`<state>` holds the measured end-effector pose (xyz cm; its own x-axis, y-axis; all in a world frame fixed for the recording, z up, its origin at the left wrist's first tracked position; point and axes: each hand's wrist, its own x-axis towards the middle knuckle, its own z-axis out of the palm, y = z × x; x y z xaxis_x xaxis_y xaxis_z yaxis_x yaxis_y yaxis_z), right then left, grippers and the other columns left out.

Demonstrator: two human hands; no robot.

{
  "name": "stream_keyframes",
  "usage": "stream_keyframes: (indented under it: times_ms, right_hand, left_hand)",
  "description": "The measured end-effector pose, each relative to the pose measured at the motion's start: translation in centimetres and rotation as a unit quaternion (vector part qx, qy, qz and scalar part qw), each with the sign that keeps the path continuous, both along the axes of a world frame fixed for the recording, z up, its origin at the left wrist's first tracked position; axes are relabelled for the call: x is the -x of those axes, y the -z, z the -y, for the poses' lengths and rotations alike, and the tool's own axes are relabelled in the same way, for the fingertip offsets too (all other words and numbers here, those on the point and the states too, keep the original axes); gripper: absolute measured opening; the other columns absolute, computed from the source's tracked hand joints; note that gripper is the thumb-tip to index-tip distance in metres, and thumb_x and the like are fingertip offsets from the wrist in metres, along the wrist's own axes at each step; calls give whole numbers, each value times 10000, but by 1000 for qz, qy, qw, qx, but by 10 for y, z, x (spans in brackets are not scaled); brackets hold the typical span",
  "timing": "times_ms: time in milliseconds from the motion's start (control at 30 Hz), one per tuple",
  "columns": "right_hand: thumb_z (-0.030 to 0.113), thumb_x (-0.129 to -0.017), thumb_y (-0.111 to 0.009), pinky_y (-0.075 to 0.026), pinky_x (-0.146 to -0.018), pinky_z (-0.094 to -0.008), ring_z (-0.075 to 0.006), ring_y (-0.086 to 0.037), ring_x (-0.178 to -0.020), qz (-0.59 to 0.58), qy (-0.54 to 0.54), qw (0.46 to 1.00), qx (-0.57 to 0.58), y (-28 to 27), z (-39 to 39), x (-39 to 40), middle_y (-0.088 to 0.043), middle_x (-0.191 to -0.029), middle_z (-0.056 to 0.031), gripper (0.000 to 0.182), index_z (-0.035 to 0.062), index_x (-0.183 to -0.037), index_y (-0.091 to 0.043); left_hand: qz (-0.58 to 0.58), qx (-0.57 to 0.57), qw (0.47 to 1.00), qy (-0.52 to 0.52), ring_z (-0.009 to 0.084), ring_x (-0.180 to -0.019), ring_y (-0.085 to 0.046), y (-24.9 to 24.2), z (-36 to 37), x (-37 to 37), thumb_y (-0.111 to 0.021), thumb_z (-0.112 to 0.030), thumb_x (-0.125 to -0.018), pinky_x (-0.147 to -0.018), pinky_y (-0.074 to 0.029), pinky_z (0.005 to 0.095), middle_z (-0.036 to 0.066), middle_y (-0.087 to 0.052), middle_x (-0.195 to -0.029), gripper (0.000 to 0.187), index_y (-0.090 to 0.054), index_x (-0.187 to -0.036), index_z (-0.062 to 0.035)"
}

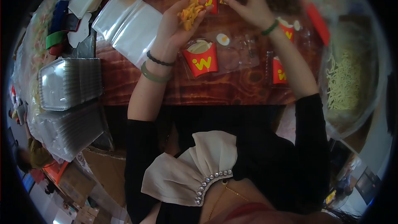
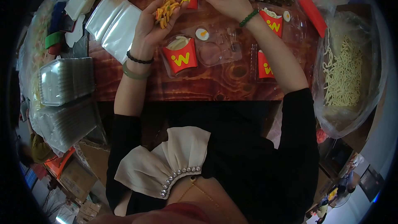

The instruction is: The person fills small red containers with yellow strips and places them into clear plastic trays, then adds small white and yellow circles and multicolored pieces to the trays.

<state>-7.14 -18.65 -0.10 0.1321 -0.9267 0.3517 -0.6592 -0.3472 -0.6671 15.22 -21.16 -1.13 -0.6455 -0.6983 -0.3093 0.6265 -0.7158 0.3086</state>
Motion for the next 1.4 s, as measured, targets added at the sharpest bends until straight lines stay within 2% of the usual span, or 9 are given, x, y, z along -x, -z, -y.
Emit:
stream_keyframes:
  times_ms: [133, 433, 533, 600, 700, 1000, 1133, 1200, 1400]
  right_hand:
    - [139, -808, -622, -482, -737, -257, -128, -603, -821, 14, -127, 992, -15, -35, -1, -24, -634, -876, -62, 163, 18, -919, -625]
    - [140, -845, -592, -480, -732, -253, -89, -580, -837, 182, -89, 966, -159, -36, -9, -13, -626, -903, -36, 173, -6, -937, -591]
    - [137, -829, -604, -481, -710, -269, -126, -596, -806, -18, -57, 997, -49, -16, -5, 11, -623, -905, -53, 166, 3, -927, -593]
    - [122, -769, -621, -485, -659, -325, -259, -605, -729, -119, -29, 991, 54, -3, -9, 15, -619, -801, -110, 136, 26, -865, -613]
    - [121, -781, -605, -483, -662, -321, -261, -605, -747, -156, -69, 984, 44, 15, -13, 12, -628, -846, -117, 140, 24, -882, -606]
    - [155, -775, -617, -482, -624, -328, -251, -616, -686, -74, 23, 994, -72, 9, -11, -5, -634, -738, -106, 155, 38, -877, -615]
    - [165, -788, -609, -477, -627, -331, -246, -611, -709, -28, 7, 998, -56, 7, -9, -5, -627, -767, -108, 146, 44, -870, -618]
    - [167, -807, -596, -473, -648, -327, -238, -606, -747, -124, -26, 990, 54, 19, -2, 1, -614, -801, -112, 136, 53, -878, -623]
    - [158, -828, -576, -479, -695, -310, -228, -608, -783, -77, -18, 996, 28, 15, -3, 3, -615, -840, -111, 155, 64, -937, -632]
  left_hand:
    - [10, -14, 1000, 7, 292, -1030, -548, -11, -10, 11, -471, -186, -918, -772, -546, 297, 139, -545, -1054, 271, -456, -1097, 16]
    - [-75, -54, 994, 52, 333, -1083, -517, 3, -6, 0, -462, -164, -917, -798, -551, 324, 192, -518, -1110, 303, -436, -1134, 46]
    - [-71, -69, 994, 36, 362, -1087, -506, 9, -3, -3, -458, -155, -917, -800, -552, 330, 204, -510, -1122, 315, -418, -1150, 52]
    - [-72, -80, 994, 32, 380, -1087, -499, 13, 0, -3, -467, -144, -911, -795, -552, 330, 195, -511, -1099, 298, -405, -1145, 29]
    - [-56, -66, 996, 25, 385, -1103, -487, 16, 2, -1, -468, -149, -911, -804, -549, 338, 194, -509, -1103, 299, -407, -1144, 30]
    - [-32, -60, 997, 27, 394, -1110, -479, 13, -1, 0, -472, -158, -910, -815, -542, 343, 192, -504, -1109, 301, -409, -1145, 19]
    - [-40, -57, 997, 22, 392, -1156, -442, 13, -2, -3, -463, -143, -913, -871, -517, 370, 234, -483, -1177, 343, -419, -1167, 84]
    - [-33, -56, 998, 21, 392, -1161, -437, 13, -3, -3, -464, -145, -914, -872, -517, 370, 234, -479, -1182, 346, -417, -1171, 81]
    - [-66, -57, 996, 31, 399, -1195, -397, 8, -4, -2, -463, -157, -914, -889, -505, 378, 235, -449, -1215, 362, -407, -1188, 72]
